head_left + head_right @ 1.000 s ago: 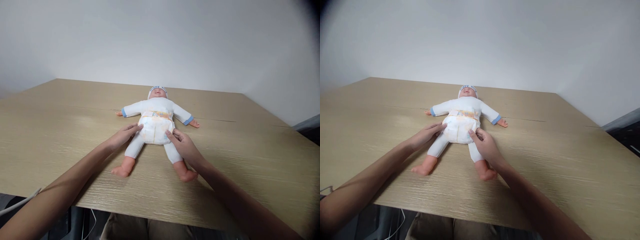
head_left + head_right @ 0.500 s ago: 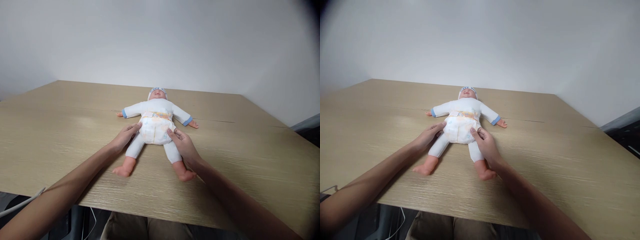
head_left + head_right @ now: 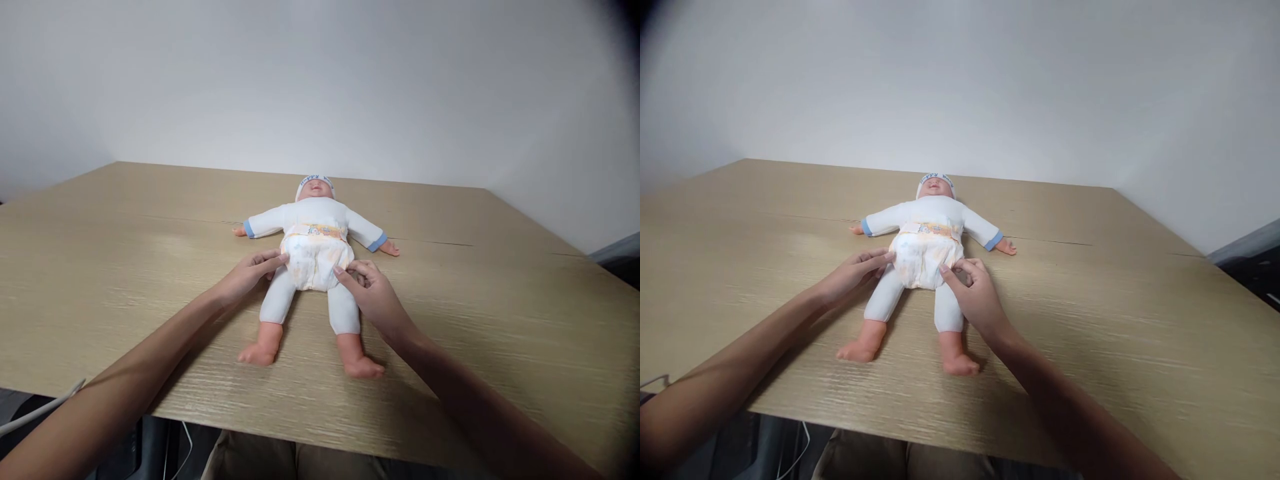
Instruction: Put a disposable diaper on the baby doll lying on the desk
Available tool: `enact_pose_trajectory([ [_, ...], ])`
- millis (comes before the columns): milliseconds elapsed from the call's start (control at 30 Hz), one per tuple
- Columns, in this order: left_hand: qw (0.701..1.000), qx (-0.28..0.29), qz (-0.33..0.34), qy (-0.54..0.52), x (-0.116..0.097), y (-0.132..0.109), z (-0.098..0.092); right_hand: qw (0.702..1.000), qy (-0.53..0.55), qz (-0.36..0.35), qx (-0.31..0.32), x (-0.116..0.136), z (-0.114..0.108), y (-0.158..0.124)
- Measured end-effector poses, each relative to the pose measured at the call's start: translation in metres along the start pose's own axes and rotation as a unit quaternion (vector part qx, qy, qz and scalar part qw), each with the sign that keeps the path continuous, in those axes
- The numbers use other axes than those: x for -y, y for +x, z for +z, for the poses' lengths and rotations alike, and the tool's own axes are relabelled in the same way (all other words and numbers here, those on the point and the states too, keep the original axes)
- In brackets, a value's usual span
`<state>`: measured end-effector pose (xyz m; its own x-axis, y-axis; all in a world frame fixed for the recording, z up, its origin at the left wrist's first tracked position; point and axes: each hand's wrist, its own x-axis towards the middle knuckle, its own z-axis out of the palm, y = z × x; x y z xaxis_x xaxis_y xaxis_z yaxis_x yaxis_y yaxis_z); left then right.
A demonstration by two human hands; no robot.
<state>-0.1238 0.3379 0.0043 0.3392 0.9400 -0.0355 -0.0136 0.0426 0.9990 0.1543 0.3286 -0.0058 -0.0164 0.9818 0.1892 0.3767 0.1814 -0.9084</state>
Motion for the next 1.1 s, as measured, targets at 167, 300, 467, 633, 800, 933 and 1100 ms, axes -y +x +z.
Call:
enact_pose_trajectory([
  [167, 1.0, 0.027, -0.007, 0.003, -0.007, -0.001, -0.02, 0.998, -0.045, -0.002, 0.035, 0.001, -0.016, -0.003],
  [300, 0.998, -0.039, 0.006, 0.038, -0.001, -0.001, -0.037, 0.996, -0.085, -0.024, 0.0, -0.002, -0.035, -0.011],
  [467, 0.969, -0.172, 0.083, 0.158, 0.008, -0.002, -0.032, 0.991, -0.099, -0.089, -0.015, -0.008, -0.044, -0.018],
  [633, 0.954, -0.128, 0.121, 0.241, 0.014, -0.009, -0.007, 0.981, -0.122, -0.124, 0.084, -0.008, -0.032, -0.03],
  [800, 0.928, -0.216, 0.113, 0.281, 0.018, -0.012, -0.011, 0.978, -0.143, -0.139, 0.059, -0.007, -0.032, -0.034],
  [933, 0.908, -0.261, 0.103, 0.312, 0.018, -0.002, -0.027, 0.965, -0.191, -0.177, -0.041, -0.017, -0.047, -0.011],
  [1100, 0.818, -0.315, 0.174, 0.449, 0.02, 0.039, -0.053, 0.921, -0.27, -0.236, -0.149, -0.048, -0.063, 0.059],
])
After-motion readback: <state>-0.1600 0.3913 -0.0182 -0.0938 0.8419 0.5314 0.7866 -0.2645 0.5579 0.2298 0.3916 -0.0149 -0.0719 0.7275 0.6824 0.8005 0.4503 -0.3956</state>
